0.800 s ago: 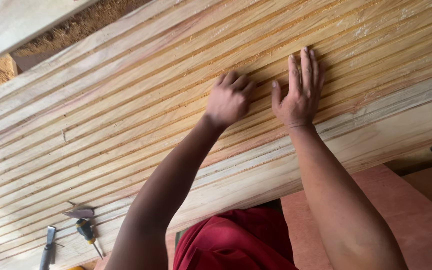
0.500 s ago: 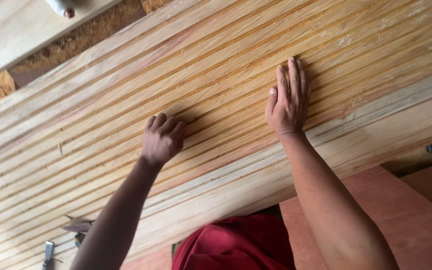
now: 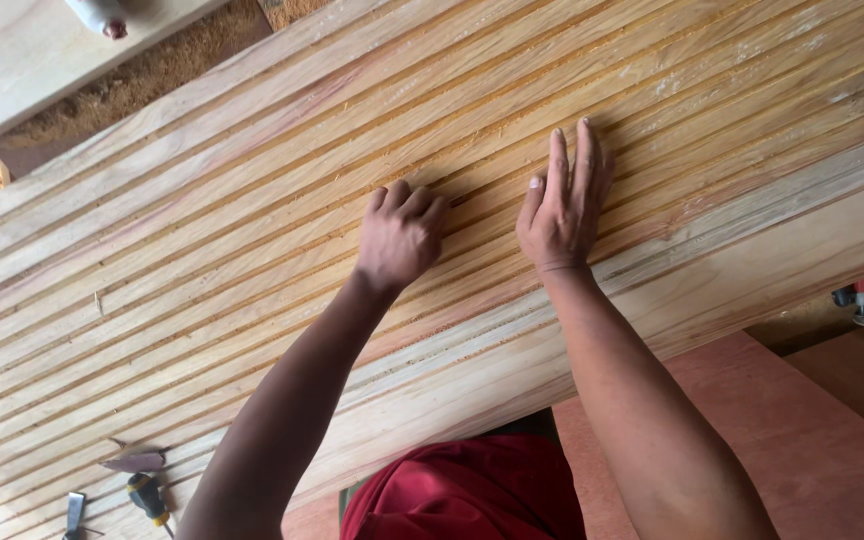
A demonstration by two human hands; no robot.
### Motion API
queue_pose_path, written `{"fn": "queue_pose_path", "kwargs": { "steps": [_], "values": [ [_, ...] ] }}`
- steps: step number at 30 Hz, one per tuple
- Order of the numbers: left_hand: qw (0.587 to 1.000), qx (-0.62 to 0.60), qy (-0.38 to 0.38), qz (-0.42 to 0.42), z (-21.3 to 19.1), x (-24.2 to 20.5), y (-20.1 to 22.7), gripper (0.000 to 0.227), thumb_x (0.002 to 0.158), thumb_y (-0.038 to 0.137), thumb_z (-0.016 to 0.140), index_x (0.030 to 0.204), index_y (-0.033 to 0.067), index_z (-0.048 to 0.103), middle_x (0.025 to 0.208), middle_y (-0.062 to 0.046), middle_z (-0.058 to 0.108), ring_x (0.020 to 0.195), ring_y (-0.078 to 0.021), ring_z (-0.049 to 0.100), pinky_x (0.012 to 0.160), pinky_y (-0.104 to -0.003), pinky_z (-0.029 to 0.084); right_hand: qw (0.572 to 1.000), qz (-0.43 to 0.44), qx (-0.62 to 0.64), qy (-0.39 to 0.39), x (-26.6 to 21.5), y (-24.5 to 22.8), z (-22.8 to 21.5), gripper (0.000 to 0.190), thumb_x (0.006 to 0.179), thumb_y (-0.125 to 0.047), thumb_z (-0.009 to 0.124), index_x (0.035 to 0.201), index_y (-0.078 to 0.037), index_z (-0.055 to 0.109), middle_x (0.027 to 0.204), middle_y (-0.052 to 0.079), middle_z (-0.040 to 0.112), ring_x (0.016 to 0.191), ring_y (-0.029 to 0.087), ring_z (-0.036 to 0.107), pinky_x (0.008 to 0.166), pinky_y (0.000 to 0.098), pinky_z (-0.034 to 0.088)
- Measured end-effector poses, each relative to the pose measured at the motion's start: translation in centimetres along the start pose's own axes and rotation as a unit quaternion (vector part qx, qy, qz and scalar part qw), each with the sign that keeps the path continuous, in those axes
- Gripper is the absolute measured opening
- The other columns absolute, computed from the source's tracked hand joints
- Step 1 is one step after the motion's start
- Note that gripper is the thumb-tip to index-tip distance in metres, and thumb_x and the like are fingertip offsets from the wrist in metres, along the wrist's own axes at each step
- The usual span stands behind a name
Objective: The person sands a large wooden board with a sanding block, moving it back and forth along the grain. The person occasionally pauses to wipe the surface with their hand to check smoothness.
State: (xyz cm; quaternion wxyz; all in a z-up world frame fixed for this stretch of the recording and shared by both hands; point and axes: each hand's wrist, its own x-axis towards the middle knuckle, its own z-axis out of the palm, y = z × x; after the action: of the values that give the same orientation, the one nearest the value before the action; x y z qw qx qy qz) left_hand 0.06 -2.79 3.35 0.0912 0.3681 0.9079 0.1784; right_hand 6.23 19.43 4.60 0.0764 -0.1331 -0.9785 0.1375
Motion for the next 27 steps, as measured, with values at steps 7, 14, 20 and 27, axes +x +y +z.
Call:
{"fn": "queue_pose_path", "kwargs": {
  "steps": [7, 14, 20, 27],
  "values": [
    [0.997, -0.026, 0.074, 0.019, 3.4, 8.5, 5.8, 0.028, 0.087, 0.032, 0.072, 0.107, 0.0131, 0.071, 0.098, -0.007, 0.065, 0.095, -0.0245, 0.058, 0.082, -0.040, 0.045, 0.998, 0.004, 0.054, 0.038, -0.2, 0.5, 0.4, 0.054, 0.108, -0.017, 0.050, 0.159, -0.002, 0.040, 0.165, 0.025, 0.031, 0.155, 0.044, 0.034, 0.129, 0.0618, 0.024],
    [0.997, -0.011, 0.082, -0.001, -1.4, 2.0, 1.5, 0.017, 0.093, 0.017, 0.069, 0.110, 0.0166, 0.072, 0.103, -0.002, 0.067, 0.104, -0.0220, 0.058, 0.091, -0.040, 0.046, 1.000, 0.000, 0.019, 0.024, 0.2, 0.3, -0.1, 0.052, 0.109, -0.014, 0.049, 0.158, -0.001, 0.040, 0.164, 0.026, 0.032, 0.151, 0.050, 0.033, 0.127, 0.0633, 0.024],
    [0.994, -0.054, 0.081, 0.052, 2.8, 10.9, 5.5, 0.025, 0.088, 0.030, 0.067, 0.108, 0.0149, 0.073, 0.101, -0.006, 0.068, 0.103, -0.0270, 0.058, 0.089, -0.042, 0.045, 0.996, -0.025, 0.058, 0.068, 1.9, -0.1, 0.1, 0.052, 0.108, -0.019, 0.054, 0.155, -0.004, 0.041, 0.160, 0.026, 0.036, 0.147, 0.050, 0.036, 0.125, 0.0613, 0.028],
    [0.991, 0.049, 0.122, -0.029, -1.4, -1.9, 0.5, 0.030, 0.080, 0.015, 0.068, 0.109, 0.0150, 0.073, 0.104, -0.005, 0.067, 0.104, -0.0258, 0.059, 0.092, -0.044, 0.049, 0.998, -0.013, 0.049, 0.021, 0.3, 0.9, 0.4, 0.053, 0.106, -0.015, 0.051, 0.157, -0.004, 0.040, 0.162, 0.026, 0.037, 0.154, 0.045, 0.031, 0.126, 0.0640, 0.020]
  ]
}}
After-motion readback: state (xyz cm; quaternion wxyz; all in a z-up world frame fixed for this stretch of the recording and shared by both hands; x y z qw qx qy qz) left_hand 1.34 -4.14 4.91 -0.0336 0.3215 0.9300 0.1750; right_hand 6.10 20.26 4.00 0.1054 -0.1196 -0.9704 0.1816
